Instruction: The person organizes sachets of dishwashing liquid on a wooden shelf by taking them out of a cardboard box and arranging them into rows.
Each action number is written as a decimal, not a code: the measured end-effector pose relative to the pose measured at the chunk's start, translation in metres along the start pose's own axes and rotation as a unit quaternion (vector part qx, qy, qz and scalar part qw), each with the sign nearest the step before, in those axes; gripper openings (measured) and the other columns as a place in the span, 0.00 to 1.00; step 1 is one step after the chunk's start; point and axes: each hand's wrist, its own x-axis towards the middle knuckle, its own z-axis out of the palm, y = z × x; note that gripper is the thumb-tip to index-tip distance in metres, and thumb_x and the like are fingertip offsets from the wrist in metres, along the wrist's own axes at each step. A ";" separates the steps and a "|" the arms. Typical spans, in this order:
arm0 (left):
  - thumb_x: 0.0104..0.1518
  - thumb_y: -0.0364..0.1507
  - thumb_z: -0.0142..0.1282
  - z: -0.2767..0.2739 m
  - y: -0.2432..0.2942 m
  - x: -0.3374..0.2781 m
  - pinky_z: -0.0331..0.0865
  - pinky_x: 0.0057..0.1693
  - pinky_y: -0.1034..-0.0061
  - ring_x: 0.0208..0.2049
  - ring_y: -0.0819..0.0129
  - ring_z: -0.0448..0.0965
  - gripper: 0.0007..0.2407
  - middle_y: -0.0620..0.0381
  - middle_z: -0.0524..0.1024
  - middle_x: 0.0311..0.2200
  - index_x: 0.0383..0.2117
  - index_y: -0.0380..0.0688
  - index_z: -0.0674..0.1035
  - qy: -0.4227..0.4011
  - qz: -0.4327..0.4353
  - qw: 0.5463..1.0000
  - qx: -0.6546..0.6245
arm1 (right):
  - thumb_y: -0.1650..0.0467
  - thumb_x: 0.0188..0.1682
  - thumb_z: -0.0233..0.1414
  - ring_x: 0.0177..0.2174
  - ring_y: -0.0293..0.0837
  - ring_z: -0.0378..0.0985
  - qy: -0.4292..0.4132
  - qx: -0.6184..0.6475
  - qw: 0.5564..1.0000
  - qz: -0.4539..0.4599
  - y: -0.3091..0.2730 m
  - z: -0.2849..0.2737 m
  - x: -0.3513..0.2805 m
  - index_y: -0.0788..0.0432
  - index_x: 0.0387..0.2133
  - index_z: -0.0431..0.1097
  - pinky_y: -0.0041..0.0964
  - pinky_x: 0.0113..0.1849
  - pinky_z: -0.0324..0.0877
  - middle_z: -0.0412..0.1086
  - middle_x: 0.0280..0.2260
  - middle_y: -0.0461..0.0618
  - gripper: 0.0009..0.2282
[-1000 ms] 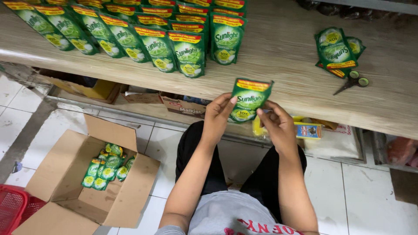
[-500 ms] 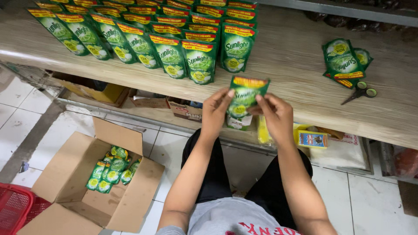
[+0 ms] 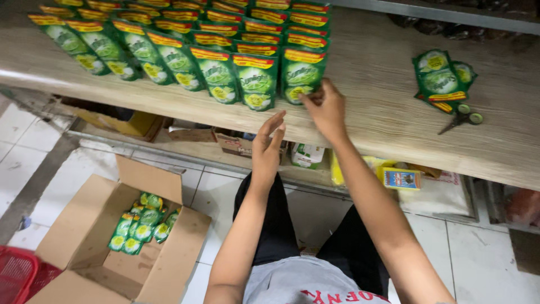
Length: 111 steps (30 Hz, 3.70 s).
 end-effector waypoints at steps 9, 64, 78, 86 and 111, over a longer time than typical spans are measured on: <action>0.67 0.27 0.50 0.033 0.019 -0.007 0.65 0.63 0.71 0.61 0.67 0.72 0.14 0.52 0.75 0.59 0.58 0.40 0.76 -0.080 -0.023 0.997 -0.001 | 0.74 0.50 0.61 0.42 0.39 0.81 0.000 0.073 0.997 -0.007 0.001 -0.062 -0.038 0.64 0.52 0.68 0.33 0.43 0.78 0.71 0.50 0.52 0.17; 0.70 0.38 0.39 0.188 -0.049 0.004 0.45 0.74 0.55 0.73 0.56 0.55 0.23 0.47 0.59 0.70 0.69 0.43 0.65 -0.129 0.278 0.805 0.507 | 0.55 0.59 0.49 0.58 0.64 0.65 -0.070 -0.400 0.911 -0.071 0.072 -0.210 -0.068 0.61 0.60 0.66 0.58 0.59 0.56 0.66 0.59 0.68 0.25; 0.63 0.34 0.56 0.157 -0.035 -0.031 0.54 0.71 0.55 0.67 0.56 0.66 0.22 0.53 0.69 0.64 0.64 0.45 0.70 -0.128 0.255 0.862 0.420 | 0.58 0.57 0.50 0.66 0.54 0.56 -0.052 -0.305 0.950 -0.039 0.048 -0.220 -0.099 0.54 0.61 0.68 0.60 0.62 0.41 0.61 0.65 0.55 0.22; 0.61 0.15 0.49 0.100 -0.024 -0.036 0.56 0.72 0.52 0.67 0.57 0.70 0.18 0.56 0.75 0.60 0.55 0.48 0.81 -0.099 0.207 0.913 0.339 | 0.64 0.59 0.53 0.67 0.54 0.58 0.006 -0.247 0.969 -0.032 0.036 -0.209 -0.106 0.55 0.61 0.67 0.58 0.64 0.44 0.63 0.65 0.56 0.18; 0.69 0.28 0.50 0.120 0.004 -0.079 0.76 0.52 0.73 0.50 0.65 0.81 0.16 0.49 0.77 0.52 0.61 0.42 0.70 -0.076 -0.007 0.990 0.116 | 0.76 0.52 0.61 0.40 0.49 0.78 0.094 -0.126 0.979 -0.129 -0.010 -0.121 -0.152 0.58 0.48 0.75 0.41 0.41 0.73 0.69 0.42 0.52 0.12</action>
